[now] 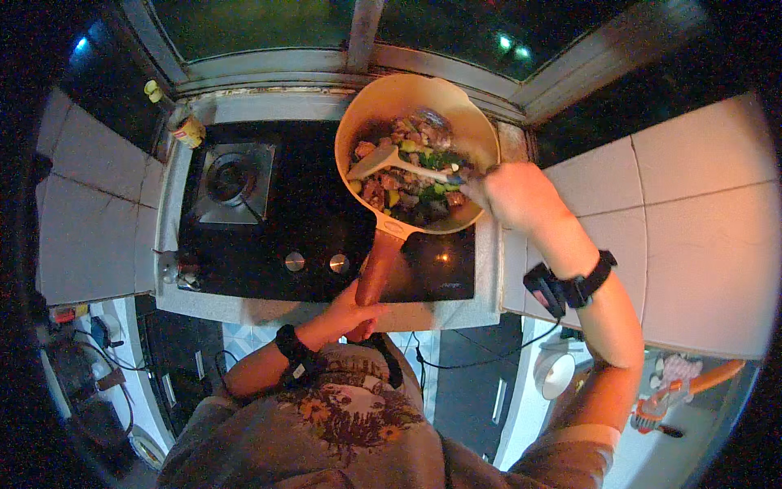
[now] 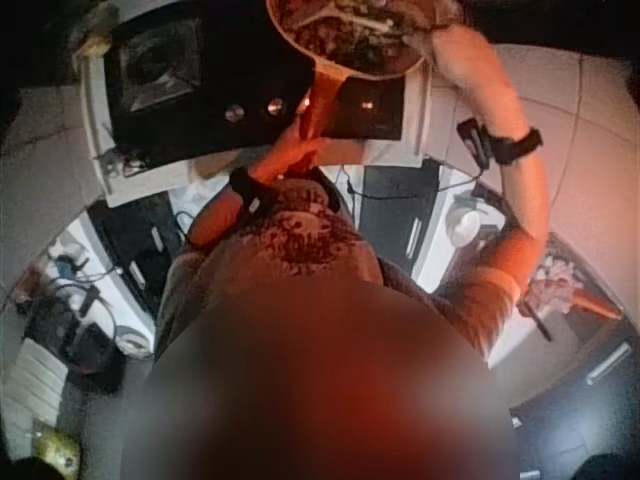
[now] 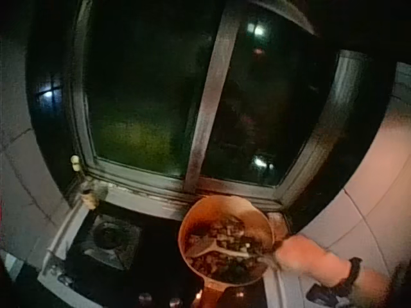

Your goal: The person stir-fries meat and vegetables in a pan on a gas stove, then retrieves a jar of red chili paste from the refrigerator, opens it, and adds a spoonful to the pan before continuing to stir.

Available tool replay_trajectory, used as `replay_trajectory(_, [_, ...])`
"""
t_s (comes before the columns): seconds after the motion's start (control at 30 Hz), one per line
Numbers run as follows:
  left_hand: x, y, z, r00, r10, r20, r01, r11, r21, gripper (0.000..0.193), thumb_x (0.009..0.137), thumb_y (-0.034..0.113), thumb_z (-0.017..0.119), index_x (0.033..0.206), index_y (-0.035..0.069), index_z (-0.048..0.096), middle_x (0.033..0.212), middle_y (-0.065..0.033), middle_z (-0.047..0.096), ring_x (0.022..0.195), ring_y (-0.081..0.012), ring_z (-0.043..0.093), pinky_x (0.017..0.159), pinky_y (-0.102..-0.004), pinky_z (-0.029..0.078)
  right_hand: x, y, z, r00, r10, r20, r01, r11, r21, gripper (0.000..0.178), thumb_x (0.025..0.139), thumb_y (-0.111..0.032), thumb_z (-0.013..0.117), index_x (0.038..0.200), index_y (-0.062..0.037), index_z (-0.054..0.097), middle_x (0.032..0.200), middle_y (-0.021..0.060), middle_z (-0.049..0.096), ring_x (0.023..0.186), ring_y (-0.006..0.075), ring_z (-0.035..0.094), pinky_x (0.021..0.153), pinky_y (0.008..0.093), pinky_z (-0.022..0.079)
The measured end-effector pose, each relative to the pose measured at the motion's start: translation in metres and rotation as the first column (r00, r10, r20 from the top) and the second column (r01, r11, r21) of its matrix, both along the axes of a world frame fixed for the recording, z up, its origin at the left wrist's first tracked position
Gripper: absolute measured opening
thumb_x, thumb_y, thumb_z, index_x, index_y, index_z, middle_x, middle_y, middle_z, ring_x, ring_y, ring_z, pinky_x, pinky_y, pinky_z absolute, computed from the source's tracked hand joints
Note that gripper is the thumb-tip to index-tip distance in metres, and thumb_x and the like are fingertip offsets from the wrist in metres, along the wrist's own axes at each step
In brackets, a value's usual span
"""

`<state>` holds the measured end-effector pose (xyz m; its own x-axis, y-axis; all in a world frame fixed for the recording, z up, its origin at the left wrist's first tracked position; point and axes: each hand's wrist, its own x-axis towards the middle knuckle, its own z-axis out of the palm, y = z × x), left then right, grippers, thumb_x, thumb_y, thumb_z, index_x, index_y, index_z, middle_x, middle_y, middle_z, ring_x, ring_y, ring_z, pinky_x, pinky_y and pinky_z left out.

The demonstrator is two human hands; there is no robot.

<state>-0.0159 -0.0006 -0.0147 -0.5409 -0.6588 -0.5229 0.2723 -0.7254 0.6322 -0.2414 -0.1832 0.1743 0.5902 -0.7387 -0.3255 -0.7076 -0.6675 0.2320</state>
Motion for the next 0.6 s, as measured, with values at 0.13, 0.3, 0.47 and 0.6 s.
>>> replay_trajectory(0.13, [0.0,-0.001,0.003,0.999,0.019,-0.037,-0.019,1.0,-0.006,0.041,0.084,0.01,0.063,0.113,0.009,0.034,0.069,-0.0033,0.048,0.049,-0.0129,0.051,0.04,-0.0282,0.044,-0.017,0.053,0.033,0.999,-0.013,-0.031,0.011,0.997,-0.078,0.023,0.087,-0.029,0.052,0.092,-0.0122,0.067,0.063,0.0159,0.06,0.058,0.0316,0.059,0.053,0.0419,0.048])
replay_trajectory(0.3, [-0.007,0.002,0.006,0.998,0.069,-0.007,-0.069,0.998,0.009,0.038,0.083,0.01,0.064,0.108,0.009,0.035,0.066,-0.0029,0.049,0.048,-0.013,0.051,0.041,-0.0284,0.044,-0.004,0.092,0.095,0.954,-0.275,-0.119,0.272,0.961,-0.047,0.02,0.085,-0.025,0.053,0.093,-0.0137,0.067,0.065,0.0137,0.061,0.059,0.0315,0.059,0.053,0.0421,0.049])
replay_trajectory(0.47, [-0.014,0.004,0.001,0.998,0.053,-0.019,-0.053,0.999,0.01,0.039,0.082,0.011,0.065,0.108,0.008,0.035,0.065,-0.0036,0.05,0.049,-0.0133,0.051,0.041,-0.0288,0.044,0.009,0.086,0.035,0.953,-0.264,-0.149,0.257,0.964,-0.067,0.021,0.086,-0.025,0.052,0.084,-0.009,0.066,0.065,0.0158,0.061,0.059,0.0328,0.059,0.052,0.0411,0.048])
replay_trajectory(0.6, [-0.014,0.005,-0.002,0.997,0.067,-0.039,-0.067,0.998,0.002,0.039,0.082,0.01,0.065,0.107,0.009,0.035,0.065,-0.0042,0.051,0.049,-0.0136,0.051,0.042,-0.0299,0.044,0.02,0.07,-0.037,0.873,-0.484,-0.058,0.476,0.872,-0.117,0.021,0.088,-0.025,0.052,0.085,-0.0078,0.064,0.068,0.0197,0.061,0.063,0.0361,0.06,0.054,0.0449,0.049])
